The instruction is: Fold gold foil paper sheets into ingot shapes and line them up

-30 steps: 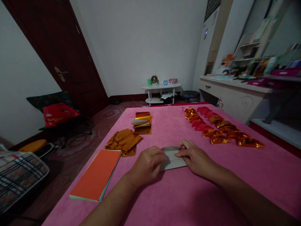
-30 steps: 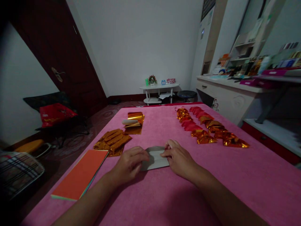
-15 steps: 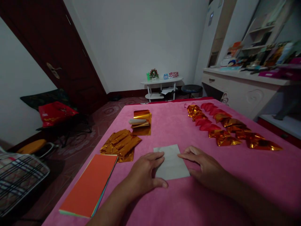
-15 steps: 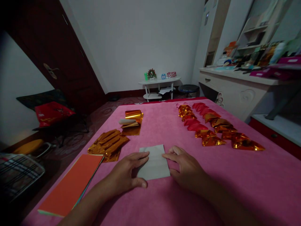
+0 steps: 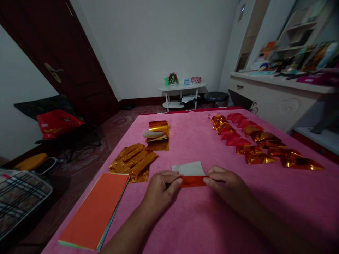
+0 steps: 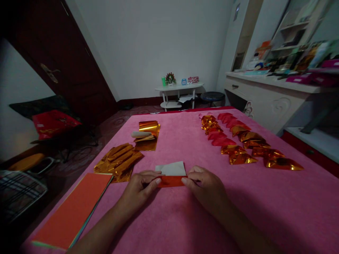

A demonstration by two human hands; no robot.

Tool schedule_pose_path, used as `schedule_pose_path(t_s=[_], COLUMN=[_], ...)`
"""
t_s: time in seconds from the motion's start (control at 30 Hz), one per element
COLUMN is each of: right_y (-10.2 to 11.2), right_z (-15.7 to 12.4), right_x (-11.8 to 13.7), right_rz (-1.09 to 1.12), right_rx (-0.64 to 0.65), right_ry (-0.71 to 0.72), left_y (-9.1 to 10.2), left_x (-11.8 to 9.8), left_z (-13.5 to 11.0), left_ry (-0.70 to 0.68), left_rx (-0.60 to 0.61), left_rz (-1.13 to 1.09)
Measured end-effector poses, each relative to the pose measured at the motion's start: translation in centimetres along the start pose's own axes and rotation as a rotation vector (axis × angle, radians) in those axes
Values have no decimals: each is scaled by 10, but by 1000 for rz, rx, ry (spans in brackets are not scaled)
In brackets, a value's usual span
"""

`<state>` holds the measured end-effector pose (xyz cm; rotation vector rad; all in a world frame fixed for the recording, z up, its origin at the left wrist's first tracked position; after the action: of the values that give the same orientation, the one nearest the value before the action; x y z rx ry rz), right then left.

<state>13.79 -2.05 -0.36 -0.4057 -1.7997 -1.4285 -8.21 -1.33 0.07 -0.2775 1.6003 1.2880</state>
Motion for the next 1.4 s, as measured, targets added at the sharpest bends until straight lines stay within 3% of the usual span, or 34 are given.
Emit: schedule_pose_path(t_s=[0.17, 0.3, 0.37, 0.53, 0.8, 1.07, 1.27, 1.4], right_y=[-4, -5, -6, -8, -8, -4, 1, -1], right_z=[7, 6, 4, 4, 11, 18, 22, 20], right_x=[-3, 2, 5, 2, 3, 2, 6, 9], right_rz=[-51, 57, 93, 54, -81, -188, -210, -179], right_rx=[-106, -209, -190, -121, -158, -112, -23, -45], right_ry=[-89, 43, 80, -128, -166, -258, -278, -276], left_y=[-1, -5, -6, -2, -6, 0, 2, 3], left_x=[-1, 2, 4, 3, 8, 7, 13, 14], left_z=[5, 4, 2, 3, 5, 2, 2, 2], left_ry=[68, 109, 122, 121, 201, 181, 174, 138], left_rx=[-65, -118, -133, -120, -169, -254, -243, -244], left_rz=[-17, -11, -22, -64, -112, 240, 295, 280])
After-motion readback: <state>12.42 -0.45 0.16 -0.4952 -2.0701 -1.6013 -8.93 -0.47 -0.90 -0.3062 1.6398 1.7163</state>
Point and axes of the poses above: each hand's wrist, its own z-axis towards the middle knuckle, its own y-axis out of the back of the hand, x = y × z, the point moved 2 cm from there along z, towards the middle knuckle, and after that the axes turned 13 degrees about x, right-handed, at the moved point
